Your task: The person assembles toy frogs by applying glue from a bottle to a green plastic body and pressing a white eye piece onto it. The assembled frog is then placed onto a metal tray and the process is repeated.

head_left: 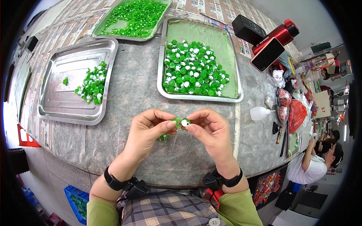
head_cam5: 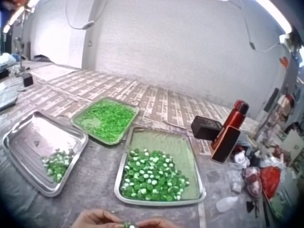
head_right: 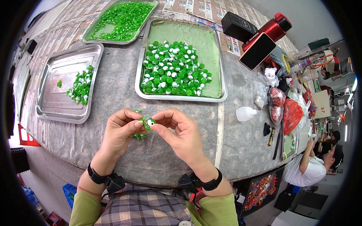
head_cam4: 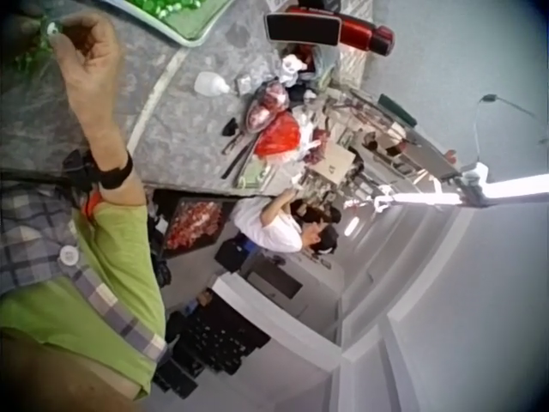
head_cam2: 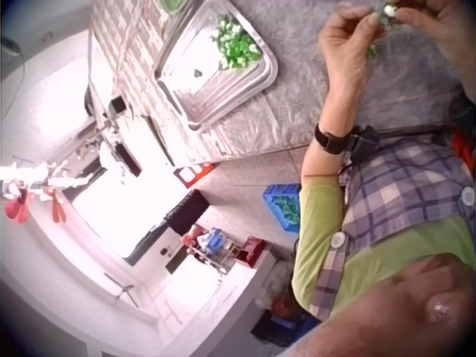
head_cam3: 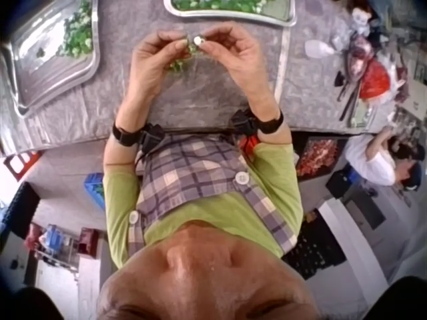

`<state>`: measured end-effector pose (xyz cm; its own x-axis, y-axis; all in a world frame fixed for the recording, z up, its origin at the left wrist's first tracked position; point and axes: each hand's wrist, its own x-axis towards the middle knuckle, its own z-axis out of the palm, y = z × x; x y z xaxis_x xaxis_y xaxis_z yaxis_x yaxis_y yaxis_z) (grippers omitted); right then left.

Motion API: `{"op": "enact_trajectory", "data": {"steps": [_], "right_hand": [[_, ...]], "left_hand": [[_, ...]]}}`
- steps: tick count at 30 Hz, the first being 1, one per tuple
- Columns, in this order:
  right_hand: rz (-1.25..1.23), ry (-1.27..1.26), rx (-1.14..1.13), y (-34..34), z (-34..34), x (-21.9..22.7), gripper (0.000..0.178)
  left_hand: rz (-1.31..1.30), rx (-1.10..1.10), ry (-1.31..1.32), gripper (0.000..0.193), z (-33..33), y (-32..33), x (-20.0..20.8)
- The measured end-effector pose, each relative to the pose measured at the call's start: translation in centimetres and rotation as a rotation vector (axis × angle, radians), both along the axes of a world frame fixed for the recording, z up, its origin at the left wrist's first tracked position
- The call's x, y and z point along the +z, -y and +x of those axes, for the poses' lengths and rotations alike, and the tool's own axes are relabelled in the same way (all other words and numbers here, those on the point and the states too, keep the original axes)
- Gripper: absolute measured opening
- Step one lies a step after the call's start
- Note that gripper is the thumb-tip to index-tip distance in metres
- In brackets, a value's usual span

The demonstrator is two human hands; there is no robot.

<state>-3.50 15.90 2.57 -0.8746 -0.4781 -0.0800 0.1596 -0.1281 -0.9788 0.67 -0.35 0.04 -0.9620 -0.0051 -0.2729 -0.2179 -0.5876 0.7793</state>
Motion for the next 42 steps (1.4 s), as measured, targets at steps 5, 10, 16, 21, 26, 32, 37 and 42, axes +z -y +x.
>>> {"op": "enact_trajectory", "data": {"steps": [5, 10, 16, 21, 26, 32, 37, 42], "right_hand": [[-0.001, -0.004, -0.004, 0.1, 0.1, 0.3, 0.017], [-0.010, -0.002, -0.003, 0.3, 0.1, 0.3, 0.017], [-0.001, -0.005, -0.007, 0.1, 0.2, 0.0, 0.016], [0.055, 0.070, 0.009, -0.2, 0.2, 0.3, 0.021], [0.106, 0.052, 0.001, -0.3, 0.3, 0.0, 0.020], [0.188, 0.056, 0.005, -0.3, 0.2, 0.2, 0.016], [0.072, 0.115, 0.083, -0.8, -0.5, 0.6, 0.019], [0.051, 0.199, 0.154, -1.3, -0.7, 0.1, 0.020]], "left_hand": [[-0.017, -0.009, -0.022, 0.013, 0.0, 0.0, -0.1], [-0.046, -0.003, -0.029, 0.013, 0.1, 0.0, -0.2], [-0.263, 0.031, -0.164, 0.011, 0.3, -0.2, 0.1], [-0.414, 0.029, -0.262, 0.010, 0.4, -0.2, 0.2], [-0.756, 0.095, -0.446, 0.010, 0.4, -0.4, 0.3], [-0.743, 0.079, -0.399, 0.010, 0.4, -0.5, 0.4], [-0.628, -0.018, -0.312, 0.009, 0.4, -0.3, 0.5], [-0.597, -0.046, -0.329, 0.010, 0.4, -0.5, 0.3]]}}
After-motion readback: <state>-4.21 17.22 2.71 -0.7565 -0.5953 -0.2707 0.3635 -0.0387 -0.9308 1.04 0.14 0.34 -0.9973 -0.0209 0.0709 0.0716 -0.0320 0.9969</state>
